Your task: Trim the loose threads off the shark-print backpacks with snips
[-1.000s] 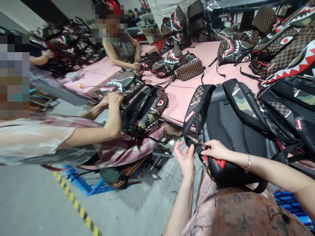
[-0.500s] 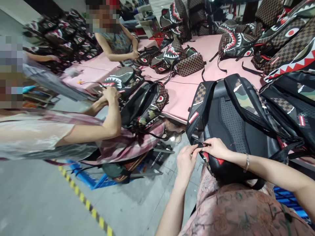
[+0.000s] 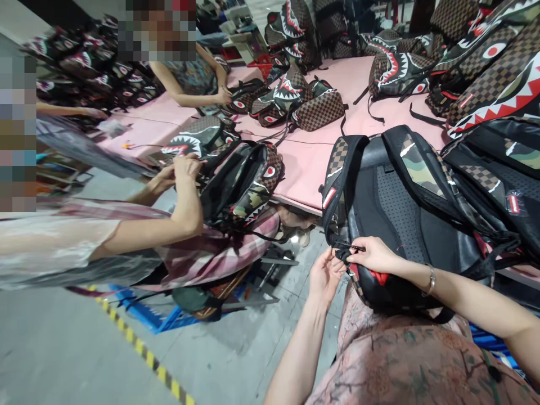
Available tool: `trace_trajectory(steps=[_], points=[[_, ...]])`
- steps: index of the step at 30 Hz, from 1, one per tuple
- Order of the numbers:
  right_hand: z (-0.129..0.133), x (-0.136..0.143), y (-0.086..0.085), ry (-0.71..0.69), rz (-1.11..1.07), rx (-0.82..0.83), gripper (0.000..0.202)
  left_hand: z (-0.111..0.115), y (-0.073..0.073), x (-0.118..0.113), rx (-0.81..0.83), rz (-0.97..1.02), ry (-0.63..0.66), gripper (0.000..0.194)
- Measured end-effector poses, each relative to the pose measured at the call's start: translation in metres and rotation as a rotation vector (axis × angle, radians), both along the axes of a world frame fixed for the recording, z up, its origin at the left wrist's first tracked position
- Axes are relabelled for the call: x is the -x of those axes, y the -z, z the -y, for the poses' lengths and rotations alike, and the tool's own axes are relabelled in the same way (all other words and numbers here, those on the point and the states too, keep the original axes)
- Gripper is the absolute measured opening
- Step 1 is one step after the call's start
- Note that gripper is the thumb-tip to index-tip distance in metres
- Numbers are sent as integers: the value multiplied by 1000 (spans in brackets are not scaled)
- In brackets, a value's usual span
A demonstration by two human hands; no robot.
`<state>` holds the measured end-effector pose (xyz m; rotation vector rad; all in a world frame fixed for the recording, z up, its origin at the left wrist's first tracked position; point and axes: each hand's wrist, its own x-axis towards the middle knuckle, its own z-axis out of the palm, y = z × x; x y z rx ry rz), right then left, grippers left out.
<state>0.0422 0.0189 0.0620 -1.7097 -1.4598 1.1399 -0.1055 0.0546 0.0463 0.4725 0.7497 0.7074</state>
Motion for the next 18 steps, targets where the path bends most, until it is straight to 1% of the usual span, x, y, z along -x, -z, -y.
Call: trace_trajectory(steps=[1, 3, 6, 8, 10, 13, 18], points=[[0, 0, 0, 3, -9, 10, 14, 0, 0, 0, 14, 3, -13, 35], [-1, 0, 2, 18, -35, 34, 14, 1, -1, 1, -17, -46, -29, 37], [-1, -2, 5, 56, -113, 58, 17, 3, -1, 2, -121, -152, -9, 27], [0, -6, 7, 106, -194, 37, 20, 3, -1, 4, -174, -189, 26, 21], [2, -11, 8, 173, -241, -16, 22, 4, -1, 6, -207, -206, 34, 20], [10, -18, 4, 234, -182, -81, 26, 4, -2, 8, -213, -215, 21, 20], [29, -21, -5, 173, -44, -122, 23, 4, -9, 5, -159, -215, 34, 24]])
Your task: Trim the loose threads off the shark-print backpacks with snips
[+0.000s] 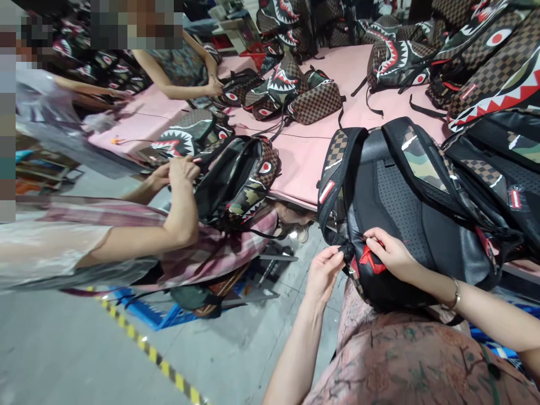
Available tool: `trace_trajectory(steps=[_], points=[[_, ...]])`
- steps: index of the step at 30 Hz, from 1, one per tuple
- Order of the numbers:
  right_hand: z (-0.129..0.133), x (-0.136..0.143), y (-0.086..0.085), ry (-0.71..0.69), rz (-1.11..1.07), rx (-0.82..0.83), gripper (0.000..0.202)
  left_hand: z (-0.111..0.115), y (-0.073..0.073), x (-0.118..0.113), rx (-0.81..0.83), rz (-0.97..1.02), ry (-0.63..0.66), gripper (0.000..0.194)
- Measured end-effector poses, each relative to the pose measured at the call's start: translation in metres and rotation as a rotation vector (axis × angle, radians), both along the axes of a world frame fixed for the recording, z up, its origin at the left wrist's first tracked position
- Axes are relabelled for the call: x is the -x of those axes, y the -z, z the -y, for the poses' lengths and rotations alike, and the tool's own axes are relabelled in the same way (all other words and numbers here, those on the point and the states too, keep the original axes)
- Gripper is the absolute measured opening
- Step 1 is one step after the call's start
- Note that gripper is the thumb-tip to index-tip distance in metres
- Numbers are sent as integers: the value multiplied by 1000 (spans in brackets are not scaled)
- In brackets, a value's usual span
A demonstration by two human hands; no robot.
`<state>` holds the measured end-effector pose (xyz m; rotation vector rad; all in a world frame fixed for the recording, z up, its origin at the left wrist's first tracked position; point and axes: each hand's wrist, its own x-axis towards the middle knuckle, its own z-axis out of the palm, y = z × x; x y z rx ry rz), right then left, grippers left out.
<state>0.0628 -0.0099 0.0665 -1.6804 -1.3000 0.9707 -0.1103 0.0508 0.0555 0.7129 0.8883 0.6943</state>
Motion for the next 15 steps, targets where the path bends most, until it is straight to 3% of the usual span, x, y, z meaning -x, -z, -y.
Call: trace_trajectory(steps=[7, 15], points=[[10, 3, 4, 52, 132, -96, 14, 1, -6, -9, 71, 79, -80, 25], [7, 1, -3, -68, 118, -44, 13, 7, -6, -9, -16, 74, -86, 22]])
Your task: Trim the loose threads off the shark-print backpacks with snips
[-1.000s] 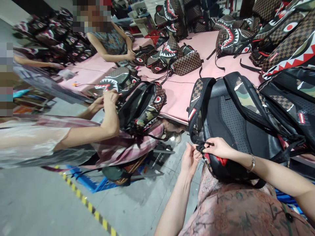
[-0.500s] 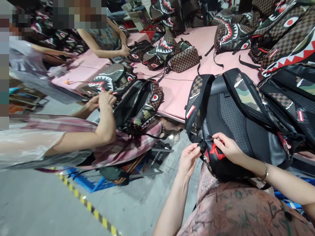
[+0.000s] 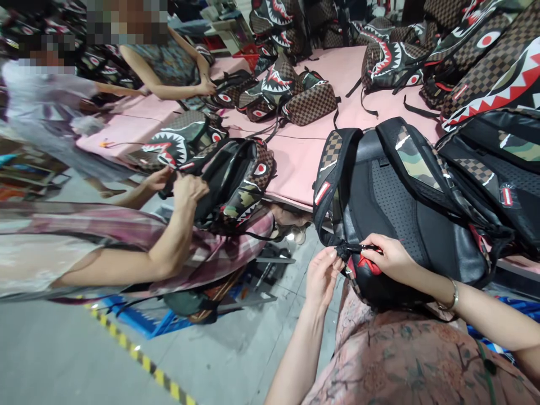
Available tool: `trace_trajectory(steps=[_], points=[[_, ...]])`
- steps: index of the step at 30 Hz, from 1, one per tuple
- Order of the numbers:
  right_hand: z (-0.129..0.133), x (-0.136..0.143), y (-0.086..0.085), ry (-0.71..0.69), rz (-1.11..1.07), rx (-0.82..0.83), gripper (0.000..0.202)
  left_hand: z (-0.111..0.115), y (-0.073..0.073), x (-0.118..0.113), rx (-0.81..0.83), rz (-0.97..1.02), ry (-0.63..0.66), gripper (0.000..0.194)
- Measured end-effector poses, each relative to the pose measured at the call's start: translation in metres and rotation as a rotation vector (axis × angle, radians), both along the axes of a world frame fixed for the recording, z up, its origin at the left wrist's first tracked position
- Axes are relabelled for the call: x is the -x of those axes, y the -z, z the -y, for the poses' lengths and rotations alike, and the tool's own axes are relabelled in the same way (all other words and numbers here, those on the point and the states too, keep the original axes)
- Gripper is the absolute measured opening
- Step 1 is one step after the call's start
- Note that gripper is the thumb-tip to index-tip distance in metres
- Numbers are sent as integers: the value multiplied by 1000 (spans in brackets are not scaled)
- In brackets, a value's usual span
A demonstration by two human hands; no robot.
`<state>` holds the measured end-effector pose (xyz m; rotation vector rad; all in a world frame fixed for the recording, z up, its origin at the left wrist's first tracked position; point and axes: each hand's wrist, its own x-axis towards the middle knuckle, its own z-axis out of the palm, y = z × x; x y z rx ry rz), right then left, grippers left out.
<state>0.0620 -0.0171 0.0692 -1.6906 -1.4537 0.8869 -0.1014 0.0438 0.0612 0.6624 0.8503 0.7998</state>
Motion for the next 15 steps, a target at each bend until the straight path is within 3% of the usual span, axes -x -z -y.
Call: trace_trajectory(steps=[15], points=[[-3, -4, -4, -84, 29, 11, 11, 0, 3, 3, -105, -158, 4, 17]])
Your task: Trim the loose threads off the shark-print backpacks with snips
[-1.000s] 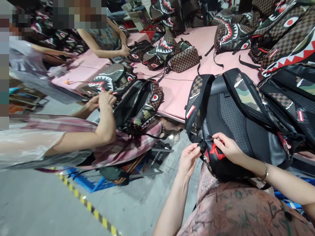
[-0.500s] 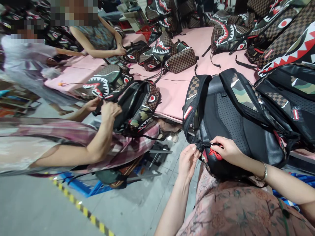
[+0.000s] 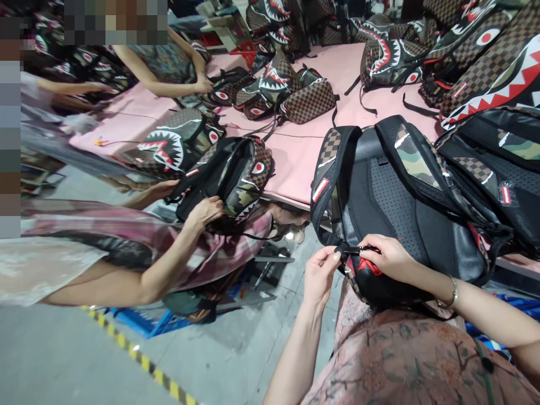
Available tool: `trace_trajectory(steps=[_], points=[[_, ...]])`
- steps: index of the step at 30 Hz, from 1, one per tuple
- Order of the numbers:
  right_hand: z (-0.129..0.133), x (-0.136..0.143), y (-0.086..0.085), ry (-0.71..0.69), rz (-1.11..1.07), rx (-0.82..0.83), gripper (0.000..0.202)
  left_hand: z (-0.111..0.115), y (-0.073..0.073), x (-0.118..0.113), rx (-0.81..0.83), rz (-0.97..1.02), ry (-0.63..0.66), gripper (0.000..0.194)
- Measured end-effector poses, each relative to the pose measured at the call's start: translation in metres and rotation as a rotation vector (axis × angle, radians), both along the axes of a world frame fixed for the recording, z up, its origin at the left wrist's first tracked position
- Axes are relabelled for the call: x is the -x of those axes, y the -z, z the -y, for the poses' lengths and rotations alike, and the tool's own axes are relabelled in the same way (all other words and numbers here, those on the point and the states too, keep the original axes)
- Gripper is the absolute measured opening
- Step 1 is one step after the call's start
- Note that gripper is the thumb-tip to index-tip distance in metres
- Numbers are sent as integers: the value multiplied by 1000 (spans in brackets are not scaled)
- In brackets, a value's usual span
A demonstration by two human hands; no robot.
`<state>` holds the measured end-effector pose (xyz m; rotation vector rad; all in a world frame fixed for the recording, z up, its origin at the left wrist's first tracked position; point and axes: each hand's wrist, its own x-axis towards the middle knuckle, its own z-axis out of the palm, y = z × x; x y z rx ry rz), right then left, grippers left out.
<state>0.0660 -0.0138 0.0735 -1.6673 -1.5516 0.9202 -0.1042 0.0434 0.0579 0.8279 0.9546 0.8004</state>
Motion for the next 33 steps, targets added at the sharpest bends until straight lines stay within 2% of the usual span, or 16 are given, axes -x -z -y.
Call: trace_trajectory(steps=[11, 16, 23, 29, 33], points=[[-1, 2, 0, -14, 75, -86, 11, 0, -2, 3, -36, -44, 8, 21], [2, 2, 4, 69, 46, -131, 10, 0, -5, 0, 84, 53, -30, 22], [10, 10, 10, 31, 400, -341, 20, 0, -6, -5, 308, 182, -93, 39], [7, 13, 10, 2, 528, -417, 21, 0, -8, -7, 347, 198, -105, 39], [4, 13, 11, 10, 468, -386, 20, -1, -10, -7, 342, 199, -76, 38]])
